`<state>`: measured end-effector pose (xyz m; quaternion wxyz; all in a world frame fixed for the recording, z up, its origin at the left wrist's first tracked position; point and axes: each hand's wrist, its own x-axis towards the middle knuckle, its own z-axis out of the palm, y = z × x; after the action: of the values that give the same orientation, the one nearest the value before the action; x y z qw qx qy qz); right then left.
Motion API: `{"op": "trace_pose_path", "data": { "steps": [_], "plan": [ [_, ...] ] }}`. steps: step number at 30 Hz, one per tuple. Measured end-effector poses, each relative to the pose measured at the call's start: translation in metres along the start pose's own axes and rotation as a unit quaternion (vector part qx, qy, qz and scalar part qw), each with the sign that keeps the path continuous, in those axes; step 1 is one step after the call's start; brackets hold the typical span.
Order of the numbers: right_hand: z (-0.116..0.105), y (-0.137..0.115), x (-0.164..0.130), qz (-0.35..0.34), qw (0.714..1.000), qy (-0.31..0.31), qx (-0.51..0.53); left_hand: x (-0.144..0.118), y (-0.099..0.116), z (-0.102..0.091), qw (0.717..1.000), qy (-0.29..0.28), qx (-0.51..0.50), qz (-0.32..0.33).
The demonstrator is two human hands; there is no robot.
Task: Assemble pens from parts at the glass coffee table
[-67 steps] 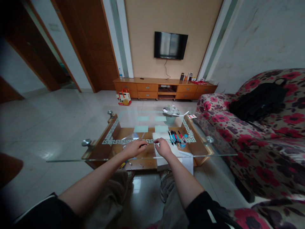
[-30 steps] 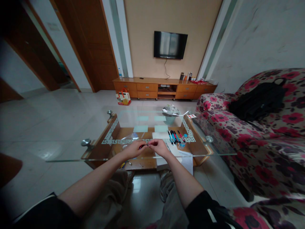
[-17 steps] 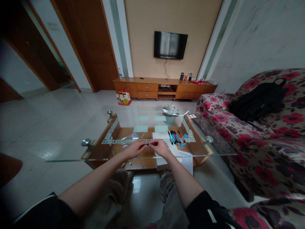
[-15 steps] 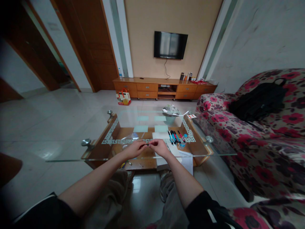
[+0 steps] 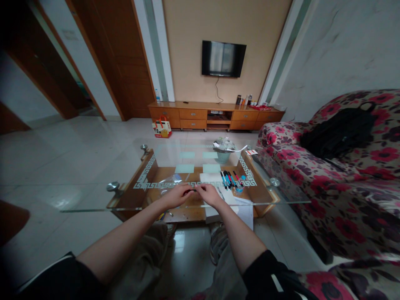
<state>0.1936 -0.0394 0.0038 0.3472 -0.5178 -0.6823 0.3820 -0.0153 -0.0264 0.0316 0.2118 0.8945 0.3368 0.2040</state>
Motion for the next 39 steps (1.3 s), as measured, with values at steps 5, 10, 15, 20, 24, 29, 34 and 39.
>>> {"op": "trace_pose_path", "data": {
  "steps": [5, 10, 15, 20, 24, 29, 34, 39],
  "plan": [
    [-0.001, 0.000, 0.002, -0.027, 0.999, 0.013, -0.042, 0.000, -0.002, 0.000, 1.000, 0.012, 0.010, 0.001],
    [0.001, -0.001, 0.000, -0.027, 0.999, 0.006, -0.036, 0.000, -0.007, 0.004, 1.000, 0.017, 0.005, 0.021],
    [0.001, 0.001, 0.000, -0.025, 0.999, 0.008, -0.035, 0.000, -0.010, 0.005, 1.000, 0.019, 0.006, 0.024],
    [0.002, 0.000, 0.000, -0.031, 0.998, 0.003, -0.046, 0.001, -0.011, 0.006, 0.999, 0.018, -0.003, 0.027],
    [0.001, -0.004, -0.002, -0.038, 0.998, 0.025, -0.053, 0.001, -0.013, 0.009, 0.999, 0.021, -0.001, 0.030],
    [-0.001, -0.007, -0.002, -0.048, 0.994, 0.026, -0.092, 0.001, -0.015, 0.007, 0.999, 0.007, -0.022, 0.049],
    [0.002, -0.012, -0.002, -0.058, 0.992, 0.027, -0.106, 0.002, -0.014, 0.002, 1.000, 0.001, 0.002, 0.027],
    [0.004, -0.013, 0.001, -0.034, 0.993, 0.057, -0.101, 0.003, -0.011, 0.003, 1.000, 0.020, -0.004, 0.001]
  ]
}}
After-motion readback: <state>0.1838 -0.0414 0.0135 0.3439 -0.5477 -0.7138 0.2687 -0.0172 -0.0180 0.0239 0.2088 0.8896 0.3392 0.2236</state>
